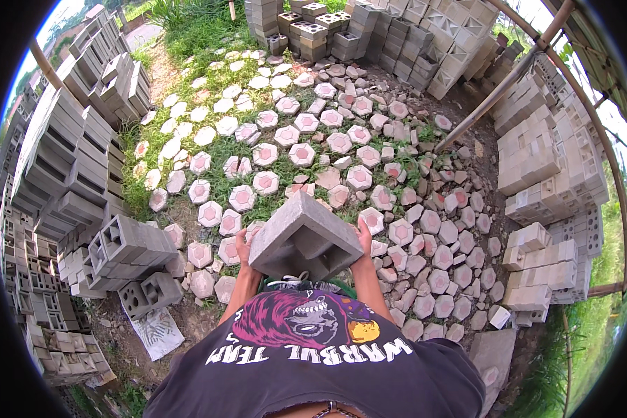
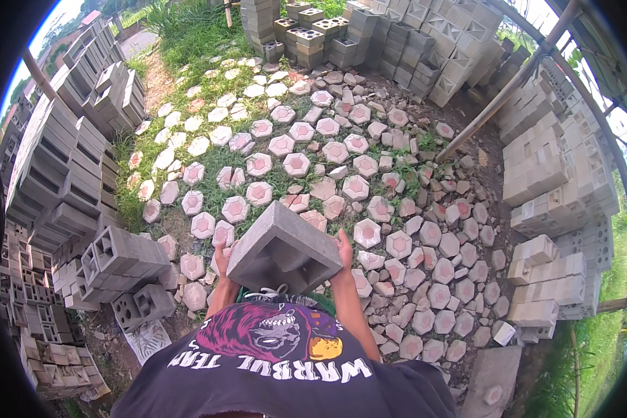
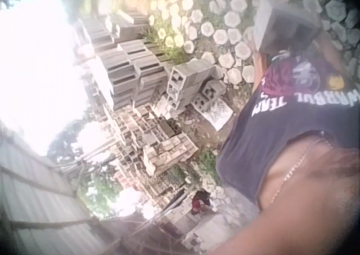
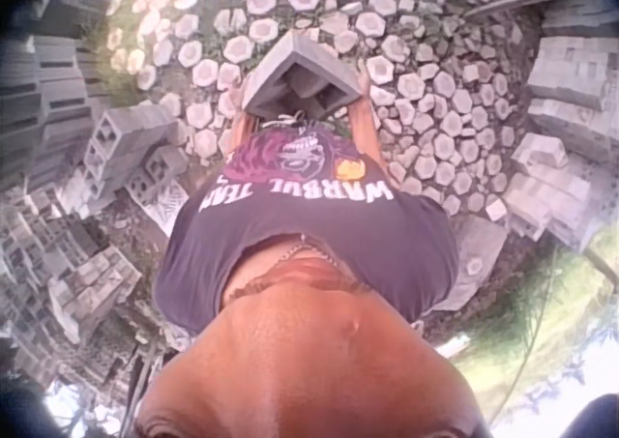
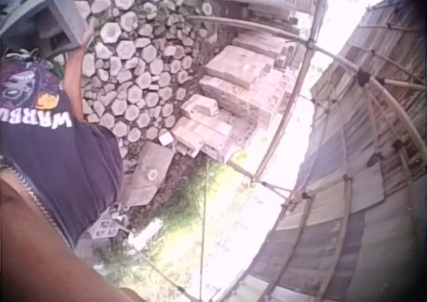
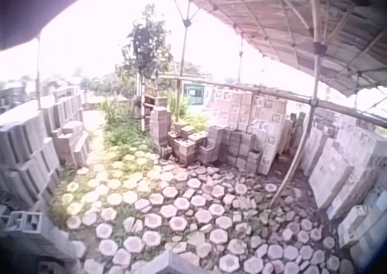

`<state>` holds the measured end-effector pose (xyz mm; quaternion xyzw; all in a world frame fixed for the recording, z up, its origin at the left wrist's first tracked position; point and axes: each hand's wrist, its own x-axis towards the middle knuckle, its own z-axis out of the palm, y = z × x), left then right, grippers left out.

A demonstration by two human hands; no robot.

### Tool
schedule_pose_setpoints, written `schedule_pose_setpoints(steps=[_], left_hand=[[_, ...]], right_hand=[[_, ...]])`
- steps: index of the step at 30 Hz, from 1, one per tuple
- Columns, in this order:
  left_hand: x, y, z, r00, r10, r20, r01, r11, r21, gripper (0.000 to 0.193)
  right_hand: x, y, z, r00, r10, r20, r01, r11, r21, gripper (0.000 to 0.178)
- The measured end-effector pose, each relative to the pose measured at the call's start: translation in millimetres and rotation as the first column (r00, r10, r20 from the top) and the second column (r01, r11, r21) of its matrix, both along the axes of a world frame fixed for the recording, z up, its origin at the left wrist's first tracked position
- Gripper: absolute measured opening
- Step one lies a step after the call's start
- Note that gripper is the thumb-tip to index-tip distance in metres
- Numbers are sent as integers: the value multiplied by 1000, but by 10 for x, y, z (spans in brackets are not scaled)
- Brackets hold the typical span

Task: The person repeatedly picks up hollow concrete blocks from a pile and carries them to a stacking area. They place each block on top of an existing stack, aligning it with the others. The person walks back and forth between the source pile and the stack throughout the video.

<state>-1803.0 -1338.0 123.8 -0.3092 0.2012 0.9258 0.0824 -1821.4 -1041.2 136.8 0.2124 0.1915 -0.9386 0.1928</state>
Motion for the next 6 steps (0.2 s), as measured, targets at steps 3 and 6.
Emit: schedule_pose_setpoints(steps=[3,6], left_hand=[[-645,-95,55,1000,-17,2,18,991,-134,53],[-1289,-295,4,996,-85,-4,85,994,-73,57]], right_hand=[[-494,-127,-36,996,-42,-73,33,992,-120,67],[-1028,-272,-59,986,-43,-162,14,985,-173,74]])
